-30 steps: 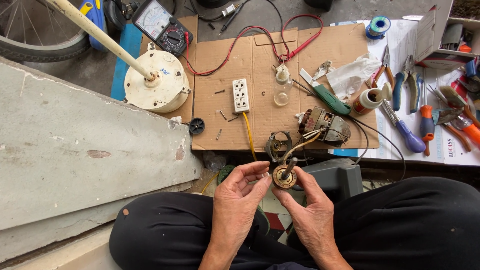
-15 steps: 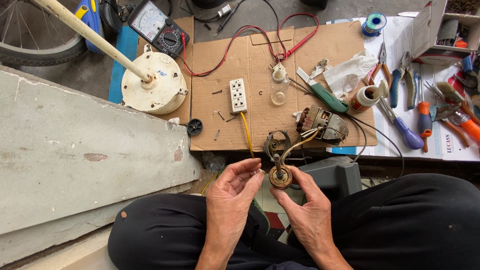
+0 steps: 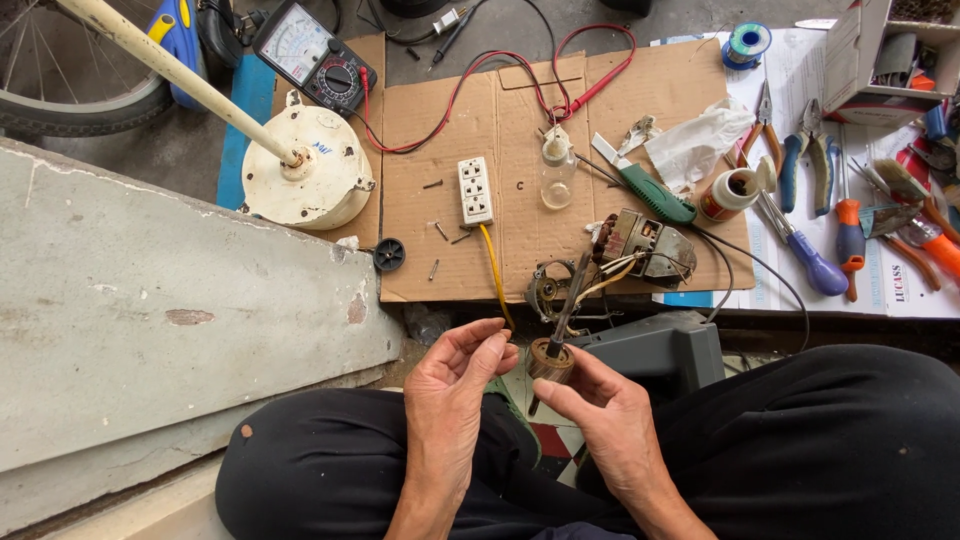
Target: The person applies lubricant to a motor rotor and stator, then inserts the rotor into the stator housing. They handle a small bottle of lubricant, a motor rotor, and a motor stator while sitting on the floor.
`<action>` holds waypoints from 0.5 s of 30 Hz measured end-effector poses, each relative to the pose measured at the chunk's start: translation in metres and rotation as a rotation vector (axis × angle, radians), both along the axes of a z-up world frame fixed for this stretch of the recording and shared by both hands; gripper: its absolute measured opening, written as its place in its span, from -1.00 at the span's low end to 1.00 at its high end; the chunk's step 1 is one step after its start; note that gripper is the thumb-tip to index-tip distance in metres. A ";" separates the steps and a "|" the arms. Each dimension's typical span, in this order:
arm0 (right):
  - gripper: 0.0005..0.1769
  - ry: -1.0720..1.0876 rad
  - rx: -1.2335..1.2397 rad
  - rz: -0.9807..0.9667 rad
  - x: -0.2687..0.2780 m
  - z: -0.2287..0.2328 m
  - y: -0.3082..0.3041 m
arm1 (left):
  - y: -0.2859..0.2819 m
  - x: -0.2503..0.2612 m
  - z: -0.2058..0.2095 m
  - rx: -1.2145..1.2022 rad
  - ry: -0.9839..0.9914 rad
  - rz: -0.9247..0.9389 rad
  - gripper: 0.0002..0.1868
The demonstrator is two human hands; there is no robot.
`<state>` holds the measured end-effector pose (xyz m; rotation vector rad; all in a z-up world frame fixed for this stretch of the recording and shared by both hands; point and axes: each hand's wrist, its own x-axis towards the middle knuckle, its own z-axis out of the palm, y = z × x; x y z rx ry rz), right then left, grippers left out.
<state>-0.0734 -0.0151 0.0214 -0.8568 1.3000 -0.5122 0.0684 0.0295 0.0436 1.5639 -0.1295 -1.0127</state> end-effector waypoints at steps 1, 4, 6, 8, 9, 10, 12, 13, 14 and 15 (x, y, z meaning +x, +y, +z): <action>-0.48 -0.071 0.061 -0.024 0.000 0.000 -0.001 | 0.000 0.001 0.000 0.017 0.011 0.013 -0.73; -0.51 -0.212 0.175 -0.083 -0.004 -0.008 -0.003 | -0.001 0.002 0.007 0.051 0.032 0.038 -0.69; -0.49 -0.279 0.228 -0.118 -0.006 -0.014 -0.003 | 0.000 0.002 0.009 0.067 0.043 0.049 -0.68; -0.43 -0.359 0.290 -0.161 -0.007 -0.016 -0.002 | 0.002 0.002 0.007 0.074 0.025 0.066 -0.69; -0.43 -0.357 0.291 -0.160 -0.006 -0.013 -0.004 | 0.004 0.001 0.008 0.075 0.027 0.068 -0.69; -0.42 -0.392 0.354 -0.242 -0.005 -0.009 -0.005 | 0.006 0.000 0.010 0.091 0.029 0.051 -0.70; -0.39 -0.425 0.415 -0.325 -0.003 -0.006 -0.008 | 0.011 -0.003 0.007 0.106 0.033 0.035 -0.71; -0.39 -0.452 0.445 -0.408 -0.003 -0.006 -0.009 | 0.013 -0.005 0.003 0.133 0.054 0.036 -0.72; -0.39 -0.476 0.471 -0.494 -0.004 -0.005 -0.011 | 0.015 -0.009 -0.001 0.158 0.079 0.033 -0.72; -0.39 -0.471 0.466 -0.497 -0.004 -0.004 -0.011 | 0.018 -0.013 -0.007 0.156 0.086 0.030 -0.72</action>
